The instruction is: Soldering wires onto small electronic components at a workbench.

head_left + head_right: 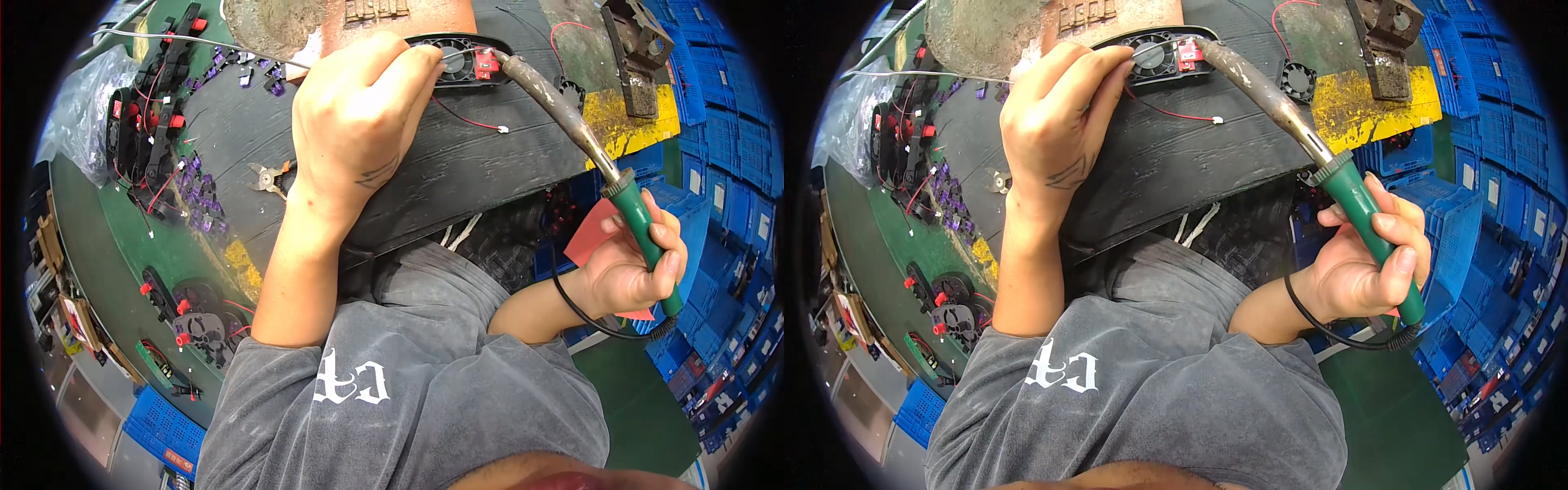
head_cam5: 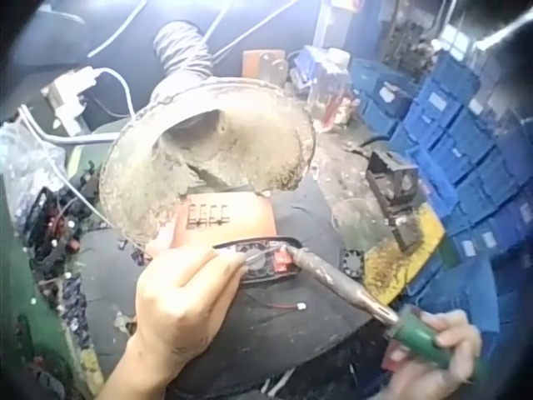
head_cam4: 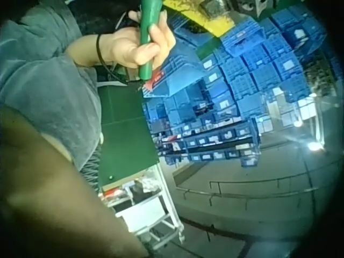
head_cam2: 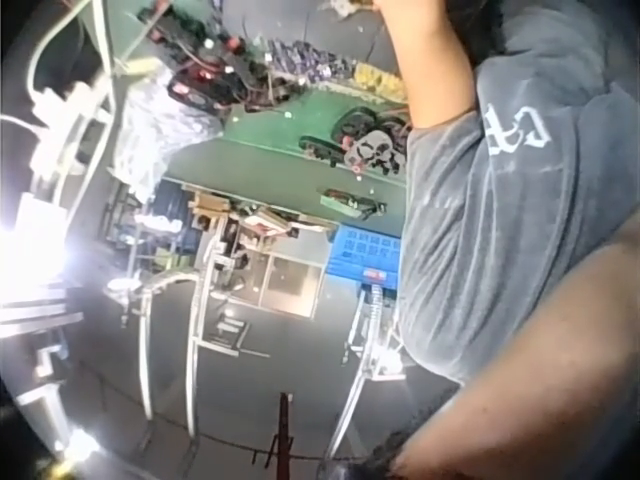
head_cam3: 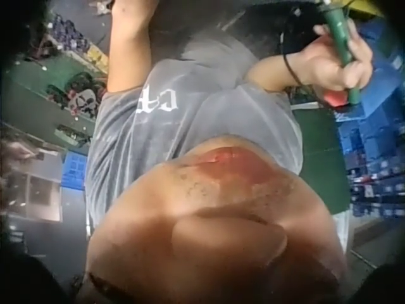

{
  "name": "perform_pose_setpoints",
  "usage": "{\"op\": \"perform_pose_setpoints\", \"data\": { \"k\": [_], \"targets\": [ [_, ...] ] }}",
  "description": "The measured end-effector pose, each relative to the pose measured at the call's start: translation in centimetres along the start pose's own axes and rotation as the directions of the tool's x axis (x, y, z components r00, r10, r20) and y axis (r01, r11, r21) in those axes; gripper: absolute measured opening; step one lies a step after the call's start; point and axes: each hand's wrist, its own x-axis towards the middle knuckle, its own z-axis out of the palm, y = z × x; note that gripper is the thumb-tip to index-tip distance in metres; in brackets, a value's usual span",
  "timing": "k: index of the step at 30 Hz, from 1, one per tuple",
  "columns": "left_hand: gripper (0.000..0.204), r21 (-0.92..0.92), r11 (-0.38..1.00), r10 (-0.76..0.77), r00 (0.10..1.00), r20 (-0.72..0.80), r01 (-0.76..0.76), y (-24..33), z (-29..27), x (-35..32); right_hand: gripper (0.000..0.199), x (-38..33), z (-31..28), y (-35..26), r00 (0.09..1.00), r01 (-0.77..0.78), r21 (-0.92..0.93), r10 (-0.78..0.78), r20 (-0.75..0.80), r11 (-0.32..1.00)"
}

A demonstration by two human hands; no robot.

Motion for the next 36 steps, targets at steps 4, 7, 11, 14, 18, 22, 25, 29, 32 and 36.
{"op": "perform_pose_setpoints", "data": {
  "k": [4, 7, 11, 14, 18, 22, 25, 29, 32, 36],
  "targets": [
    [0.011, -0.025, 1.000, -0.013, 0.999, -0.032, 0.012, 0.0, 0.1, 0.0, 0.037, 0.0, 0.0, -0.1, 1.000, -0.005, -0.009, 0.005, -0.001, 1.000],
    [0.012, -0.012, 1.000, 0.002, 1.000, -0.022, -0.002, 0.1, -0.1, 0.1, 0.037, 0.0, 0.1, -0.1, 1.000, -0.003, -0.012, 0.003, -0.004, 1.000],
    [0.012, -0.034, 0.999, -0.020, 1.000, -0.021, 0.019, 0.1, 0.0, 0.0, 0.037, 0.1, 0.1, -0.1, 1.000, 0.004, -0.025, -0.004, 0.003, 1.000],
    [0.013, -0.046, 0.999, 0.017, 0.996, -0.085, -0.021, -0.1, 0.1, 0.1, 0.037, 0.0, 0.2, -0.1, 1.000, 0.011, -0.026, -0.010, 0.006, 1.000],
    [0.014, -0.097, 0.994, -0.064, 0.994, -0.083, 0.056, 0.5, -0.4, 0.2, 0.038, -0.1, 0.0, 0.0, 1.000, 0.020, -0.027, -0.020, 0.002, 0.999],
    [0.018, -0.153, 0.981, -0.132, 0.990, -0.058, 0.122, 0.6, -0.7, 0.1, 0.038, -0.1, -0.5, 0.0, 0.999, 0.041, -0.007, -0.040, 0.017, 0.999],
    [0.018, -0.165, 0.974, -0.161, 0.986, -0.040, 0.153, 0.8, -0.8, -0.1, 0.039, 0.0, -1.0, 0.1, 0.999, 0.046, 0.043, -0.047, 0.022, 0.998],
    [0.019, -0.134, 0.987, -0.090, 0.995, -0.033, 0.085, 0.7, -0.8, 0.0, 0.039, 0.0, -1.5, -0.1, 0.998, 0.062, 0.056, -0.063, 0.009, 0.996],
    [0.018, -0.111, 0.994, 0.003, 1.000, -0.016, -0.005, 0.6, -0.6, -0.1, 0.039, 0.0, -1.5, -0.2, 0.997, 0.071, 0.015, -0.071, 0.014, 0.997],
    [0.017, -0.112, 0.994, 0.003, 1.000, -0.015, -0.005, 0.5, -0.4, -0.2, 0.039, 0.0, -1.5, -0.4, 0.998, 0.051, 0.027, -0.052, 0.045, 0.998]
  ]
}}
